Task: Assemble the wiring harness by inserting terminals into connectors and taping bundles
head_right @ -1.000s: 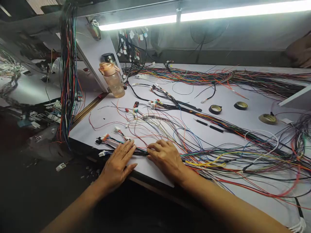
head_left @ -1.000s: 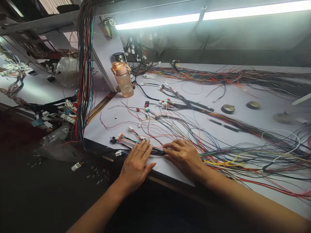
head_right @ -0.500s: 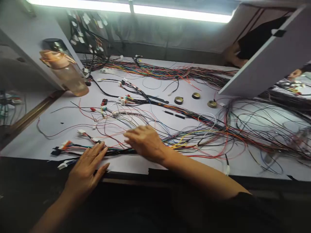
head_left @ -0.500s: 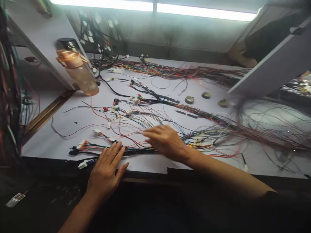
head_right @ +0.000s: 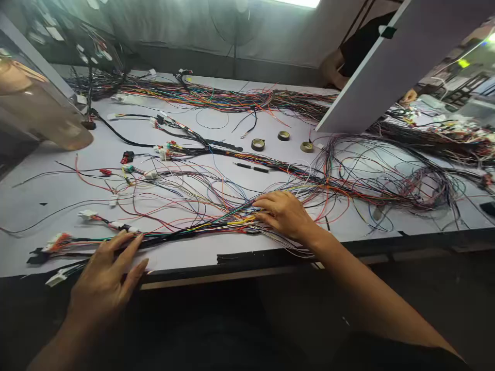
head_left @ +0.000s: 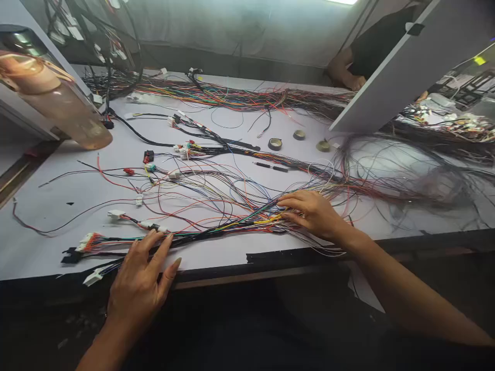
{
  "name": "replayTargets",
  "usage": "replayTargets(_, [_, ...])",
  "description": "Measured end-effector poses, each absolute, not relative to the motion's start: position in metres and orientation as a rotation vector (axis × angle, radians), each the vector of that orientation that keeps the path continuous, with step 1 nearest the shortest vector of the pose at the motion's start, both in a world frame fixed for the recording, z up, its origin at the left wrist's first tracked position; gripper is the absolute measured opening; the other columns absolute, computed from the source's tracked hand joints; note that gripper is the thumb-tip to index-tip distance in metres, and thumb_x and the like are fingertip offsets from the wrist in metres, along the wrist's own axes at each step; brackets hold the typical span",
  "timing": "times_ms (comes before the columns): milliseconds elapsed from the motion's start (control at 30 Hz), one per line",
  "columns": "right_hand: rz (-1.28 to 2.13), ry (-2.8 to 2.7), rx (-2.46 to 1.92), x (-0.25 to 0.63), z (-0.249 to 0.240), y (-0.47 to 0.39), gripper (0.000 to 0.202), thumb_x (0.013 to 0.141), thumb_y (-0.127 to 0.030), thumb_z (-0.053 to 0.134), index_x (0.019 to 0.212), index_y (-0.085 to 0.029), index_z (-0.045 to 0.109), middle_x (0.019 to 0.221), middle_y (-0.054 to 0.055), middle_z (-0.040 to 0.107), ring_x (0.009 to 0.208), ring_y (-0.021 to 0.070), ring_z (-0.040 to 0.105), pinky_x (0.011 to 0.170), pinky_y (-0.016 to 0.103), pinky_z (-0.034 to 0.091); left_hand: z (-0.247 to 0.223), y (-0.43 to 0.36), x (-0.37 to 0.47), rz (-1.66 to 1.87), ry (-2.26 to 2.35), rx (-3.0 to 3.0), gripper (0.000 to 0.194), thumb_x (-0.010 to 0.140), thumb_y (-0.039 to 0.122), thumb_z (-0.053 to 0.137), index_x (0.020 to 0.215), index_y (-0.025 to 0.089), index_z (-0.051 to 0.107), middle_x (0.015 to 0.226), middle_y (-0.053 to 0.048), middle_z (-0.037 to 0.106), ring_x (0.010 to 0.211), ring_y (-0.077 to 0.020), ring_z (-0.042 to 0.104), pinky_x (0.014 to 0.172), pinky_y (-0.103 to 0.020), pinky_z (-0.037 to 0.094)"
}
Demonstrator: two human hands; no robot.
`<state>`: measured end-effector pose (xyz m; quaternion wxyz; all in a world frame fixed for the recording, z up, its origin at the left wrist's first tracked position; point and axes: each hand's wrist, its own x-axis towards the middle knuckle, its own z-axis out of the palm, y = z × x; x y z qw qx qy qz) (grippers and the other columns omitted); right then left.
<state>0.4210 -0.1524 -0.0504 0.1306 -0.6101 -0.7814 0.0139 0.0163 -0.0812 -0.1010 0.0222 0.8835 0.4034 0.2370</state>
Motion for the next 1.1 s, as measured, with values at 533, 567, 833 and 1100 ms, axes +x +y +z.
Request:
replayTargets(533, [-0.112,-2.255,-1.649,0.392,-0.05,-0.174,0.035,0.092,-0.038,0.057,0.122,-0.019,0.06,0.124,0.009,0.065,0.112,0.0232,0.056,0.094,0.039,0.04,-0.094,-0.081,0.02,0.711,1.226,2.825,0.047,0.089,0.026,0.057,0.134,0.019,0.048,0.132,-0.015,0.053,0.129,-0.0323,0.047,0.11,-0.053,0.037])
replayTargets(567, [-0.094,-2.285,-1.613,0.384,-0.05,-0.168,0.036,0.093,-0.038,0.057,0.124,-0.019,0.059,0.125,0.008,0.064,0.113,0.0226,0.056,0.095,0.038,0.04,-0.093,-0.081,0.021,0.71,1.223,2.831,0.047,0.089,0.026,0.057,0.134,0.019,0.048,0.132,-0.015,0.053,0.129,-0.0321,0.047,0.11,-0.053,0.037])
replayTargets(833, [-0.099,-2.42,-1.524,0.35,-0.061,-0.143,0.031,0.095,-0.034,0.053,0.121,-0.018,0.06,0.115,0.006,0.068,0.1,0.022,0.057,0.086,0.036,0.04,-0.091,-0.084,0.02,0.678,1.217,2.817,0.047,0.088,0.024,0.058,0.134,0.019,0.046,0.131,-0.014,0.054,0.13,-0.0298,0.047,0.111,-0.053,0.036])
replayTargets(1100, [-0.102,-2.404,-1.509,0.35,-0.066,-0.139,0.021,0.093,-0.03,0.056,0.109,-0.021,0.065,0.102,0.006,0.07,0.093,0.0213,0.058,0.084,0.036,0.038,-0.089,-0.087,0.021,0.711,1.207,2.792,0.045,0.087,0.023,0.059,0.13,0.014,0.05,0.13,-0.015,0.054,0.131,-0.0294,0.046,0.112,-0.052,0.036])
